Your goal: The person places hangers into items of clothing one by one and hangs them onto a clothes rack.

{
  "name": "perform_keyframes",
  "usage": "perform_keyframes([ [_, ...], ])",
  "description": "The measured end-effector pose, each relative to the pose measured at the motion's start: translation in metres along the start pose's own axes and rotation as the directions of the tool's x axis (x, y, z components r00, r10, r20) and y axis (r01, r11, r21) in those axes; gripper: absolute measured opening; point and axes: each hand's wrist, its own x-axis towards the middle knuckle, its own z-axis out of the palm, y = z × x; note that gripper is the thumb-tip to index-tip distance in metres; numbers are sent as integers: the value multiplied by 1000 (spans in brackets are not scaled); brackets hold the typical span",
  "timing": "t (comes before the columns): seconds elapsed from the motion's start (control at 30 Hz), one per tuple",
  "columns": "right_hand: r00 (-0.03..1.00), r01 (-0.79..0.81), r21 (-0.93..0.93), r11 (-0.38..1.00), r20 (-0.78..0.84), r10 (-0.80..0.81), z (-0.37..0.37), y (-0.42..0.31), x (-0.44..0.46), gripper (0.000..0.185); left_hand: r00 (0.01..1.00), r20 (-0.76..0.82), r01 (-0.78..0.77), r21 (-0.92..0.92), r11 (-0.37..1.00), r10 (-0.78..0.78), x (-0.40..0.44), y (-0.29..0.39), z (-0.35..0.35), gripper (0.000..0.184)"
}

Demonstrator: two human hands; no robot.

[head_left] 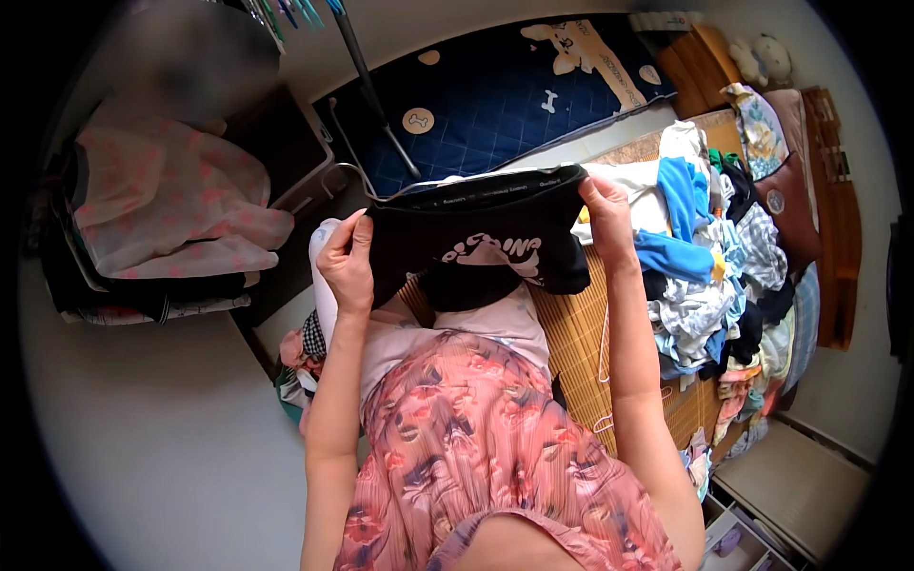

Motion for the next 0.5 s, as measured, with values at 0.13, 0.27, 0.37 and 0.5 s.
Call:
perform_keyframes([
  [0.13, 996, 65, -36, 997, 61, -63, -3, -7, 11, 20, 986, -7, -163, 129, 978, 165, 0, 17, 4, 14],
  [0.27, 969, 238, -395, 887, 164, -187, 9, -33, 14, 14, 975, 87, -215, 141, 966, 205, 9, 31, 2, 11],
  [0.37, 935, 353, -672, 651, 281, -217, 32, -58, 25, 13, 963, 176, -216, 41, 976, 205, 25, 45, 9, 11],
  [0.5, 844, 534, -553, 640, 397, -361, 83, -93, 42, 11, 922, 241, -320, 37, 947, 303, 50, 75, 19, 11],
])
